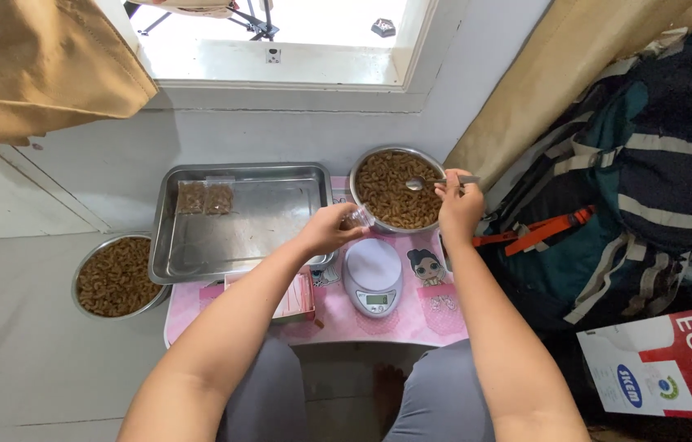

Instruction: Scooping pet food into small plastic bags and weighing them on a digital scale.

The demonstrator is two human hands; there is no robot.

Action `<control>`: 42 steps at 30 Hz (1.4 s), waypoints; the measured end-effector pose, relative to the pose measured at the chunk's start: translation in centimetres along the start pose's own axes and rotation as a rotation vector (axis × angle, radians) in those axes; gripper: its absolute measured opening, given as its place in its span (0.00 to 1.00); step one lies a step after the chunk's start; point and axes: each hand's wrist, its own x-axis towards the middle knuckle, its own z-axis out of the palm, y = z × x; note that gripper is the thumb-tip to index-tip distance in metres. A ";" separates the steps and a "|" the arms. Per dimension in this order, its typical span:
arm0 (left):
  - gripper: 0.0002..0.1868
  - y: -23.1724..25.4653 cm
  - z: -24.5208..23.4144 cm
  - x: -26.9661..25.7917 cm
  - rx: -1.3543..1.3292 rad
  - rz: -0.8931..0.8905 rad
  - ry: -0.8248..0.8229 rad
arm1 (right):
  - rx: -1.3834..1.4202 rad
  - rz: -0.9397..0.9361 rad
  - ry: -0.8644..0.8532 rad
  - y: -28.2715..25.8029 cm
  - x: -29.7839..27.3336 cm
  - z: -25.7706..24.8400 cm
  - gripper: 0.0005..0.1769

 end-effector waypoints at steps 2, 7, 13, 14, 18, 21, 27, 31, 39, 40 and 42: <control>0.23 -0.1 0.7 -0.2 0.026 0.017 -0.054 | 0.008 0.003 0.005 0.3 0.0 -0.3 0.14; 0.23 2.5 1.7 -1.2 0.236 0.139 -0.220 | 0.043 0.006 0.046 0.5 -0.1 -1.6 0.13; 0.23 2.0 4.9 -1.1 0.371 0.272 -0.260 | 0.112 0.015 0.093 0.1 -0.4 -3.0 0.11; 0.23 1.7 5.3 -1.0 0.402 0.296 -0.221 | 0.115 0.023 0.103 -0.1 -0.5 -3.3 0.11; 0.30 1.1 5.7 -0.9 0.429 0.317 -0.170 | 0.116 0.013 0.126 -0.5 -0.7 -4.2 0.10; 0.29 2.7 3.2 -1.0 0.296 0.267 -0.162 | 0.134 -0.010 0.126 -0.3 -0.6 -5.2 0.10; 0.18 -0.2 -2.8 -0.5 0.070 0.050 0.041 | 0.151 0.007 0.134 0.2 -0.3 -7.4 0.10; 0.19 -1.6 -6.4 -2.1 -0.038 -0.060 0.162 | 0.128 -0.001 0.105 0.3 -0.7 -8.9 0.10; 0.20 -1.5 -8.4 -4.9 -0.004 -0.184 0.139 | 0.051 0.018 0.031 -1.6 -2.7 -10.8 0.12; 0.20 -1.3 -8.3 -5.1 -0.003 -0.184 0.137 | 0.051 0.019 0.032 -1.6 -2.8 -10.9 0.12; 0.20 -0.9 -8.4 -5.2 0.006 -0.188 0.126 | 0.066 0.025 0.008 -1.8 -3.0 -11.1 0.11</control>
